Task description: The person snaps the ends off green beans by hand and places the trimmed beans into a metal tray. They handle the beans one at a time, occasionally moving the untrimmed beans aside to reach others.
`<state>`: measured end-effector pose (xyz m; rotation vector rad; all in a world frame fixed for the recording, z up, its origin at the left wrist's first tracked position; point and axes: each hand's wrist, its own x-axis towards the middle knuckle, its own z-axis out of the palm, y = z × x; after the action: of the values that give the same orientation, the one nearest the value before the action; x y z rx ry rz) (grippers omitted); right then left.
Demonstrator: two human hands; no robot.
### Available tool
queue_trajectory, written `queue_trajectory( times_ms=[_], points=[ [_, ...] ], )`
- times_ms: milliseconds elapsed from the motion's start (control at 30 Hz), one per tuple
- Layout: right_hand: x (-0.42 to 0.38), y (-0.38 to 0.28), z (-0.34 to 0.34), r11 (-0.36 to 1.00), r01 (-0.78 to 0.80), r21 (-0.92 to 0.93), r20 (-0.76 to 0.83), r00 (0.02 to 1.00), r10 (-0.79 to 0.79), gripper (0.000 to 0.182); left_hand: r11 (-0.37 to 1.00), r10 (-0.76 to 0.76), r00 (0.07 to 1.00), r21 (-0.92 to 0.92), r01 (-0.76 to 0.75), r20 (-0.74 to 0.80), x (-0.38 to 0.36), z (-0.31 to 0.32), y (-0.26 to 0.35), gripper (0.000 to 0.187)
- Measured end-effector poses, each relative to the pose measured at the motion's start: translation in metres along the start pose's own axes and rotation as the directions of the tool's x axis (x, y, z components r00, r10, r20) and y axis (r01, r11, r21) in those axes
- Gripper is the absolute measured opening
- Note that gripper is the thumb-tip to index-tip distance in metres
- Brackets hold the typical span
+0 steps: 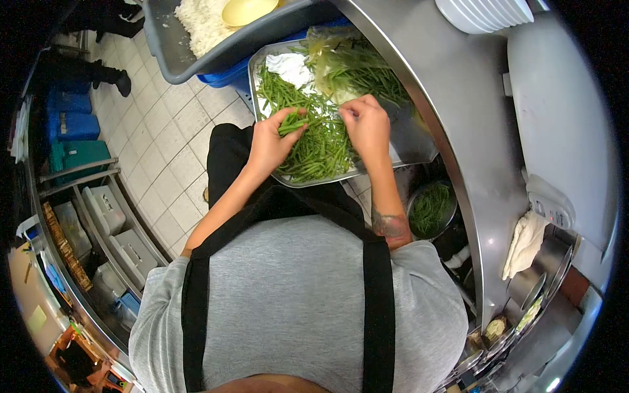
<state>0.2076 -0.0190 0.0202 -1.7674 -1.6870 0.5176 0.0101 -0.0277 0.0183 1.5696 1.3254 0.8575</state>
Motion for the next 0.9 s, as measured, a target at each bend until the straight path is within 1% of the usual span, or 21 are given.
queue_trajectory(
  times_ms=[33, 67, 100, 133, 167, 233, 300, 367, 433, 467, 533, 567, 600, 633, 667, 700, 733, 767, 800, 833, 900],
  points=[
    [-0.004, -0.012, -0.006, 0.999, 0.037, 0.04, 0.042, 0.998, -0.038, 0.008, 0.997, 0.071, 0.997, 0.045, -0.07, -0.015, 0.0, 0.001, 0.001, 0.033],
    [-0.008, -0.023, -0.013, 0.996, 0.073, 0.041, 0.061, 0.995, -0.075, 0.008, 0.996, 0.072, 0.997, 0.044, -0.071, -0.013, 0.001, 0.002, 0.003, 0.033],
    [-0.01, -0.029, -0.016, 0.997, 0.072, 0.041, 0.06, 0.995, -0.074, 0.008, 0.986, 0.153, 0.988, 0.066, -0.152, -0.009, 0.002, 0.002, 0.005, 0.039],
    [-0.012, -0.033, -0.018, 0.986, 0.131, 0.105, 0.078, 0.987, -0.139, 0.009, 0.969, 0.234, 0.972, 0.088, -0.232, -0.004, 0.002, 0.002, 0.006, 0.046],
    [-0.013, -0.036, -0.02, 0.967, 0.188, 0.17, 0.091, 0.974, -0.206, 0.009, 0.969, 0.234, 0.972, 0.088, -0.233, -0.004, 0.002, 0.002, 0.006, 0.046],
    [-0.012, -0.041, -0.021, 0.965, 0.206, 0.164, 0.092, 0.971, -0.223, 0.009, 0.923, 0.338, 0.941, 0.193, -0.333, 0.006, 0.002, 0.003, 0.004, 0.047],
    [-0.007, -0.045, -0.023, 0.94, 0.268, 0.213, 0.102, 0.95, -0.294, 0.009, 0.927, 0.321, 0.947, 0.205, -0.315, 0.004, 0.0, 0.001, 0.006, 0.045],
    [-0.005, -0.047, -0.022, 0.93, 0.287, 0.232, 0.104, 0.943, -0.317, 0.01, 0.93, 0.305, 0.952, 0.216, -0.298, 0.002, -0.001, -0.002, 0.007, 0.042],
    [-0.002, -0.048, -0.019, 0.92, 0.305, 0.247, 0.106, 0.935, -0.339, 0.01, 0.947, 0.199, 0.978, 0.244, -0.209, 0.066, 0.0, -0.004, 0.006, 0.035],
    [-0.001, -0.048, -0.016, 0.905, 0.298, 0.304, 0.076, 0.939, -0.335, 0.009, 0.947, 0.199, 0.978, 0.244, -0.209, 0.065, 0.0, -0.003, 0.003, 0.035],
    [-0.002, -0.047, -0.009, 0.886, 0.292, 0.36, 0.049, 0.943, -0.331, 0.008, 0.994, 0.105, 0.981, -0.054, -0.098, 0.162, 0.001, 0.002, -0.007, 0.014],
    [-0.003, -0.046, -0.004, 0.837, 0.182, 0.515, 0.067, 0.966, -0.251, 0.007, 0.994, 0.105, 0.981, -0.055, -0.097, 0.161, 0.001, 0.002, -0.002, 0.014],
    [-0.004, -0.046, 0.0, 0.755, 0.067, 0.652, 0.098, 0.98, -0.172, 0.006, 0.942, -0.023, 0.97, -0.319, 0.102, 0.243, -0.001, 0.002, 0.004, 0.011],
    [-0.004, -0.047, 0.003, 0.756, 0.067, 0.651, 0.097, 0.98, -0.171, 0.006, 0.787, -0.119, 0.927, -0.536, 0.306, 0.355, -0.003, 0.002, 0.009, 0.018],
    [-0.005, -0.047, 0.005, 0.671, -0.048, 0.74, 0.155, 0.983, -0.101, 0.006, 0.787, -0.117, 0.926, -0.535, 0.306, 0.358, -0.004, 0.003, 0.013, 0.018],
    [-0.005, -0.046, 0.007, 0.566, -0.16, 0.809, 0.22, 0.975, -0.04, 0.006, 0.668, -0.165, 0.935, -0.662, 0.341, 0.315, -0.005, 0.003, 0.016, 0.02],
    [-0.005, -0.041, 0.01, 0.567, -0.159, 0.809, 0.218, 0.975, -0.037, 0.006, 0.529, -0.22, 0.935, -0.771, 0.354, 0.279, -0.006, 0.004, 0.018, 0.023],
    [-0.004, -0.037, 0.013, 0.635, -0.15, 0.757, 0.21, 0.977, -0.02, 0.007, 0.529, -0.219, 0.935, -0.771, 0.355, 0.279, -0.003, 0.002, 0.015, 0.023],
    [-0.003, -0.033, 0.015, 0.699, -0.142, 0.701, 0.202, 0.979, -0.004, 0.009, 0.479, -0.248, 0.944, -0.82, 0.313, 0.216, 0.001, -0.002, 0.011, 0.023],
    [-0.004, -0.03, 0.014, 0.698, -0.142, 0.701, 0.204, 0.979, -0.006, 0.009, 0.429, -0.281, 0.948, -0.864, 0.265, 0.151, 0.004, -0.007, 0.007, 0.025],
    [-0.007, -0.033, 0.009, 0.925, -0.01, 0.381, 0.283, 0.953, -0.106, 0.013, 0.418, -0.296, 0.949, -0.878, 0.233, 0.111, 0.007, -0.014, 0.005, 0.025]
  ],
)
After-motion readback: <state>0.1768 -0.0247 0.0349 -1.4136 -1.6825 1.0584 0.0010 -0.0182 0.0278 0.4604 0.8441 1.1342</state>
